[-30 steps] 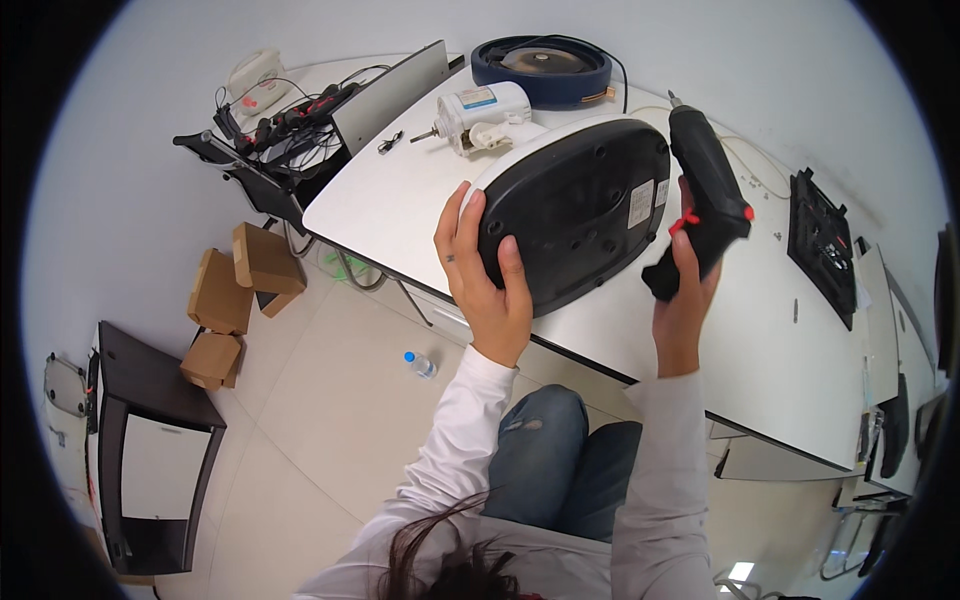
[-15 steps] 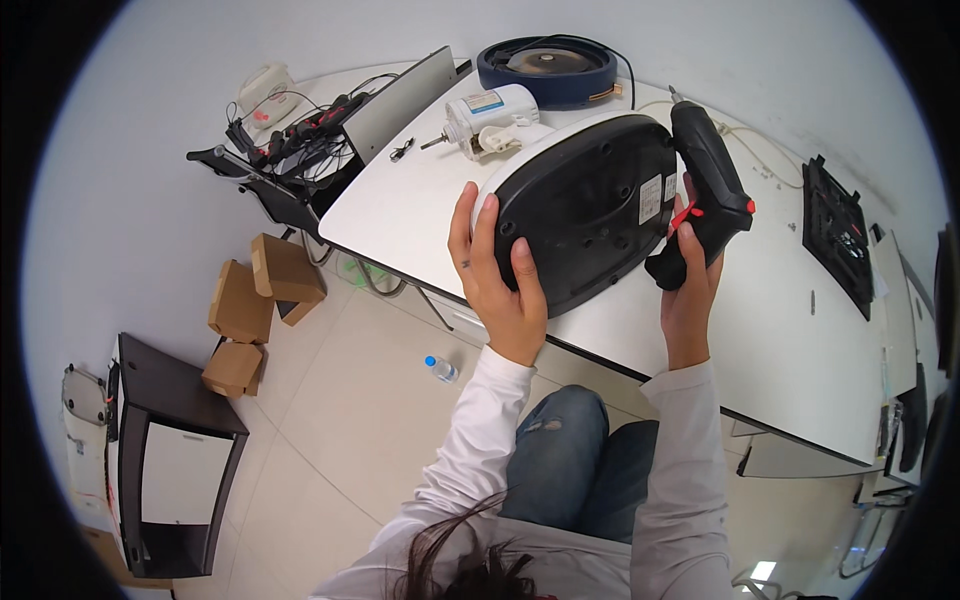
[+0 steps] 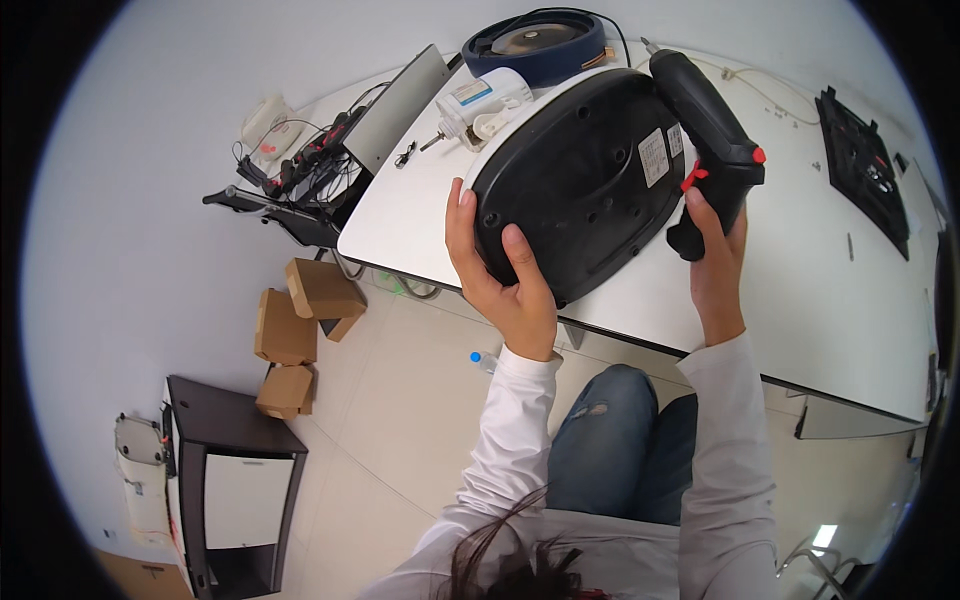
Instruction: The person uses a cordless electric screwdriver to fasten screws into the underside of a black plastic device base. They repeatedly pick up screws, align them in the holes, and drive them in while holding the device steady.
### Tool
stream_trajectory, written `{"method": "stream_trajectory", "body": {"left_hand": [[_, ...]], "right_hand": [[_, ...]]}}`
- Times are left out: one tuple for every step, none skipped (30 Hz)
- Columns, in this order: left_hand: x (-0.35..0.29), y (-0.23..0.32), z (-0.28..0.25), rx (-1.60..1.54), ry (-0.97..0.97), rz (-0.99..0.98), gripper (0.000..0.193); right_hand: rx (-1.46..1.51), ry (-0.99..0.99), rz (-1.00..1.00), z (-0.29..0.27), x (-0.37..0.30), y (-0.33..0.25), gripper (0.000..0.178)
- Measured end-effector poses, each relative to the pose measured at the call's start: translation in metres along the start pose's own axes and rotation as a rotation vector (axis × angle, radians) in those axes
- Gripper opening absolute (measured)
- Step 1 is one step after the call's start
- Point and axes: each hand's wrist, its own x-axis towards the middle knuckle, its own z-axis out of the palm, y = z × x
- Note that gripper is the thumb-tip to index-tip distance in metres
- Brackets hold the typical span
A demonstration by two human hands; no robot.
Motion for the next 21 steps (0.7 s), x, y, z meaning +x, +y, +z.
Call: {"method": "stream_trajectory", "body": {"left_hand": [[0.0, 0.0, -0.001, 0.022, -0.004, 0.003, 0.044], [0.001, -0.001, -0.002, 0.043, -0.008, 0.007, 0.046], [0.0, -0.002, -0.004, 0.047, -0.001, 0.009, 0.046], [0.0, -0.001, -0.004, 0.048, 0.01, 0.007, 0.046], [-0.001, -0.001, -0.003, 0.042, 0.022, 0.004, 0.046], [-0.003, -0.002, -0.001, 0.049, 0.027, 0.0, 0.046], [-0.005, -0.003, -0.001, 0.058, 0.032, -0.004, 0.046], [-0.004, -0.001, 0.002, 0.058, 0.033, -0.003, 0.046], [-0.004, 0.0, 0.001, 0.028, 0.035, -0.035, 0.045], [-0.005, 0.002, -0.001, -0.001, 0.037, -0.067, 0.044], [-0.005, 0.005, 0.004, -0.051, 0.033, -0.102, 0.043], [-0.005, 0.006, 0.004, -0.049, 0.042, -0.099, 0.043], [-0.005, 0.006, 0.004, -0.046, 0.052, -0.097, 0.043], [-0.005, 0.006, 0.004, -0.044, 0.061, -0.095, 0.043], [-0.005, 0.006, 0.005, -0.039, 0.068, -0.092, 0.043], [-0.004, 0.006, 0.005, -0.034, 0.076, -0.089, 0.044], [-0.004, 0.006, 0.005, -0.03, 0.083, -0.087, 0.045], [-0.004, 0.008, 0.007, -0.037, 0.097, -0.119, 0.046], [-0.003, 0.012, 0.008, -0.044, 0.112, -0.152, 0.047], [-0.003, 0.014, 0.009, -0.05, 0.126, -0.184, 0.048], [-0.003, 0.012, 0.009, -0.063, 0.124, -0.153, 0.049]], "right_hand": [[-0.042, 0.001, 0.007, 0.0, -0.005, -0.004, 0.051], [-0.125, 0.05, -0.046, 0.001, -0.015, -0.009, 0.049], [-0.196, 0.07, -0.057, -0.001, -0.027, -0.011, 0.048], [-0.169, 0.071, -0.028, -0.001, -0.046, -0.018, 0.047], [-0.146, 0.075, -0.005, 0.001, -0.064, -0.028, 0.047], [0.023, 0.024, 0.062, 0.009, -0.08, -0.042, 0.047], [0.193, -0.026, 0.129, 0.015, -0.093, -0.054, 0.047], [0.162, -0.104, 0.215, 0.007, -0.103, -0.066, 0.046], [0.141, -0.195, 0.312, 0.002, -0.112, -0.073, 0.046], [0.155, -0.225, 0.378, 0.002, -0.121, -0.074, 0.044], [0.158, -0.24, 0.431, 0.001, -0.125, -0.077, 0.042], [0.133, -0.252, 0.428, 0.006, -0.126, -0.075, 0.039], [0.118, -0.274, 0.437, 0.009, -0.127, -0.072, 0.038], [0.103, -0.295, 0.446, 0.011, -0.127, -0.07, 0.037], [0.087, -0.322, 0.454, 0.013, -0.127, -0.068, 0.037], [0.038, -0.322, 0.454, 0.013, -0.128, -0.066, 0.037], [0.04, -0.324, 0.45, 0.014, -0.129, -0.064, 0.037], [0.04, -0.326, 0.445, 0.016, -0.13, -0.062, 0.037], [0.04, -0.328, 0.439, 0.018, -0.13, -0.06, 0.037], [0.045, -0.334, 0.429, 0.02, -0.131, -0.057, 0.038], [0.048, -0.339, 0.415, 0.022, -0.131, -0.054, 0.038]]}}
